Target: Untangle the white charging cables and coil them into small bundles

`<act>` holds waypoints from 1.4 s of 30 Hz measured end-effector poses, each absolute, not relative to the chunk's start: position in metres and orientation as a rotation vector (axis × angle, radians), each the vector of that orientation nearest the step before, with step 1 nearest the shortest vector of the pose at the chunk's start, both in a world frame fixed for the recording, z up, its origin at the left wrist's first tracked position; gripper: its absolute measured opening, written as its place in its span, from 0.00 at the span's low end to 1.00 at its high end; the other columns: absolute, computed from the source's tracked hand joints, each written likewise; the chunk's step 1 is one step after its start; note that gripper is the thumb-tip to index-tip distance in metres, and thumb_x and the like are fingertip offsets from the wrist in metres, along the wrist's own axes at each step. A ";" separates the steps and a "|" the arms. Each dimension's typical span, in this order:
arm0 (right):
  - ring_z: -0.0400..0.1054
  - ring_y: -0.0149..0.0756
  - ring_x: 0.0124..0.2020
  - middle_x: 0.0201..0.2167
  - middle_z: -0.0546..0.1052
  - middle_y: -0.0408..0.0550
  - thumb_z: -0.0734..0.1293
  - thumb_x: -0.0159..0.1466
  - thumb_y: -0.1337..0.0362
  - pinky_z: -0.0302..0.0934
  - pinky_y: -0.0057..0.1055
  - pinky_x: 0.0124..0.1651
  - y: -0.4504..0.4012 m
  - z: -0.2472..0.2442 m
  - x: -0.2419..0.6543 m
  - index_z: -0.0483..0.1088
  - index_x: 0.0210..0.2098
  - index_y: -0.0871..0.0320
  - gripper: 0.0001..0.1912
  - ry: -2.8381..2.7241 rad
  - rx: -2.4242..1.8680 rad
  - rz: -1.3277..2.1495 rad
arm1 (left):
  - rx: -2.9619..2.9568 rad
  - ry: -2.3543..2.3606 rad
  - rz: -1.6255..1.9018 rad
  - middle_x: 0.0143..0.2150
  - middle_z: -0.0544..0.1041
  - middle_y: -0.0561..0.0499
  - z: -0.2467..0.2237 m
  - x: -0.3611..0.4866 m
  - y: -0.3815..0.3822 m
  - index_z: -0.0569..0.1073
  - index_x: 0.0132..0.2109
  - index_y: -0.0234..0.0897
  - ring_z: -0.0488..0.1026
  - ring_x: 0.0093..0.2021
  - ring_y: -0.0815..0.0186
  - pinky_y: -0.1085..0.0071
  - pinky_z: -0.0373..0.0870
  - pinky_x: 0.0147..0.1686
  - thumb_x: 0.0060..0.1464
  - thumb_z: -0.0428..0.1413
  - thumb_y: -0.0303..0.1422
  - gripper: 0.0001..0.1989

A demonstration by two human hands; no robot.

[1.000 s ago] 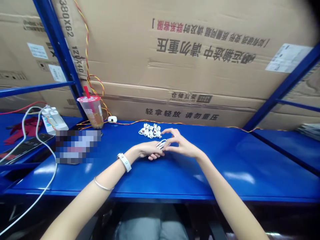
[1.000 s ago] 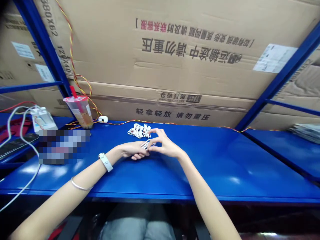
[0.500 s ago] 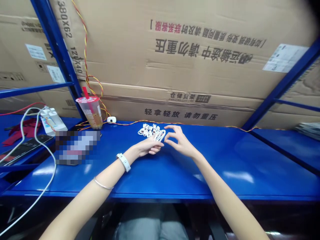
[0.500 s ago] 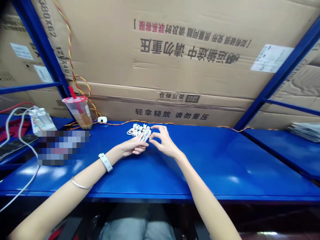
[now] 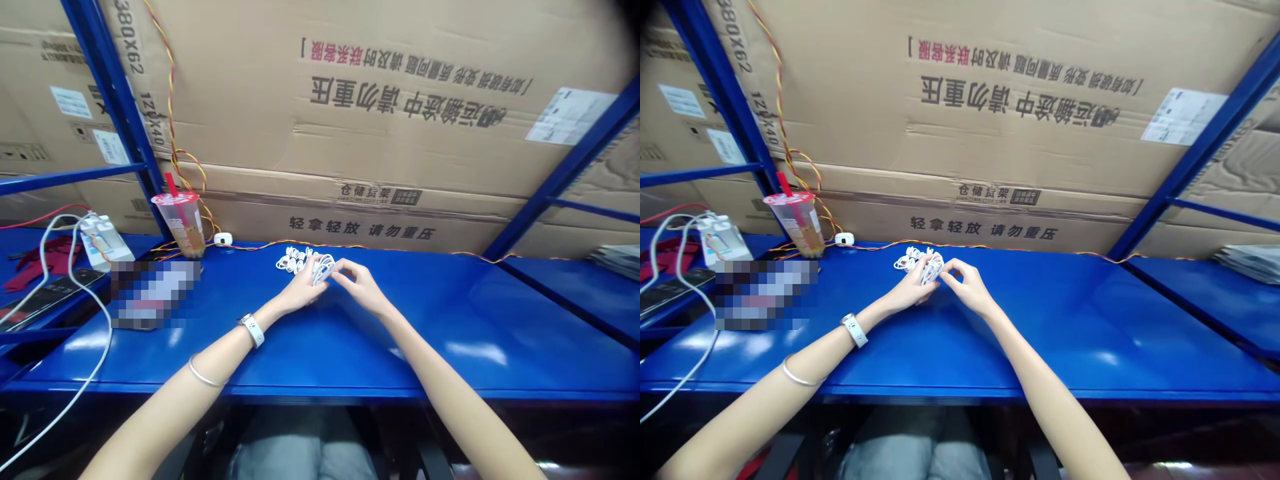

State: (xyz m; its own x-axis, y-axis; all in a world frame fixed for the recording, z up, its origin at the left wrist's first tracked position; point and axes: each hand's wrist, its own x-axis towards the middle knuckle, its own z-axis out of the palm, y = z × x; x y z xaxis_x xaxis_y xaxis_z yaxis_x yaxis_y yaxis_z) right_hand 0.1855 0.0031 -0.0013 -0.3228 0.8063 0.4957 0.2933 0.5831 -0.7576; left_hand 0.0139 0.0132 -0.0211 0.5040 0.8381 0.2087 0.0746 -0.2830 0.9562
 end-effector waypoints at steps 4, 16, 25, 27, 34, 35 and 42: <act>0.65 0.33 0.33 0.30 0.73 0.44 0.66 0.60 0.57 0.59 0.31 0.40 0.001 -0.001 0.183 0.68 0.29 0.58 0.10 -1.672 -0.808 0.969 | 1.506 0.665 0.780 0.22 0.62 0.61 -0.017 0.014 0.010 0.56 0.55 0.40 0.56 0.15 0.76 0.78 0.52 0.15 0.52 0.54 0.33 0.24; 0.67 0.30 0.24 0.24 0.72 0.42 0.69 0.57 0.54 0.56 0.27 0.27 -0.002 0.002 0.181 0.66 0.31 0.57 0.13 -1.410 -0.808 1.136 | 1.291 0.474 0.694 0.21 0.61 0.61 -0.009 0.015 0.003 0.62 0.43 0.40 0.53 0.14 0.77 0.79 0.51 0.15 0.52 0.55 0.33 0.12; 0.68 0.30 0.20 0.20 0.73 0.42 0.66 0.60 0.54 0.56 0.26 0.25 0.002 -0.005 0.181 0.66 0.34 0.58 0.13 -1.567 -0.892 1.097 | 1.548 0.665 0.899 0.26 0.67 0.58 -0.020 0.020 0.008 0.61 0.52 0.40 0.55 0.17 0.77 0.79 0.50 0.15 0.49 0.55 0.30 0.22; 0.68 0.30 0.19 0.21 0.74 0.42 0.66 0.60 0.54 0.55 0.26 0.23 0.003 -0.006 0.181 0.65 0.34 0.58 0.13 -1.581 -0.907 1.131 | 1.636 0.700 0.939 0.30 0.70 0.55 -0.023 0.019 0.012 0.63 0.51 0.40 0.60 0.20 0.75 0.78 0.54 0.18 0.47 0.56 0.29 0.22; 0.67 0.29 0.20 0.25 0.75 0.45 0.68 0.57 0.54 0.54 0.25 0.23 0.000 0.002 0.184 0.65 0.30 0.58 0.14 -1.420 -0.940 1.211 | 1.523 0.791 0.968 0.21 0.62 0.61 -0.022 0.015 0.018 0.62 0.56 0.39 0.54 0.16 0.76 0.77 0.50 0.16 0.46 0.60 0.34 0.29; 0.66 0.28 0.21 0.26 0.74 0.44 0.68 0.56 0.55 0.54 0.25 0.24 0.000 0.004 0.185 0.65 0.29 0.59 0.13 -1.383 -0.947 1.224 | 1.494 0.780 0.979 0.20 0.60 0.61 -0.021 0.014 0.019 0.65 0.53 0.38 0.53 0.15 0.77 0.77 0.49 0.16 0.48 0.59 0.35 0.25; 0.65 0.27 0.27 0.30 0.74 0.45 0.70 0.54 0.62 0.59 0.26 0.30 0.002 0.005 0.193 0.69 0.28 0.60 0.08 -1.267 -0.782 1.590 | 1.448 0.744 1.122 0.27 0.69 0.54 -0.014 0.009 0.020 0.73 0.42 0.33 0.56 0.18 0.79 0.77 0.54 0.19 0.47 0.60 0.36 0.15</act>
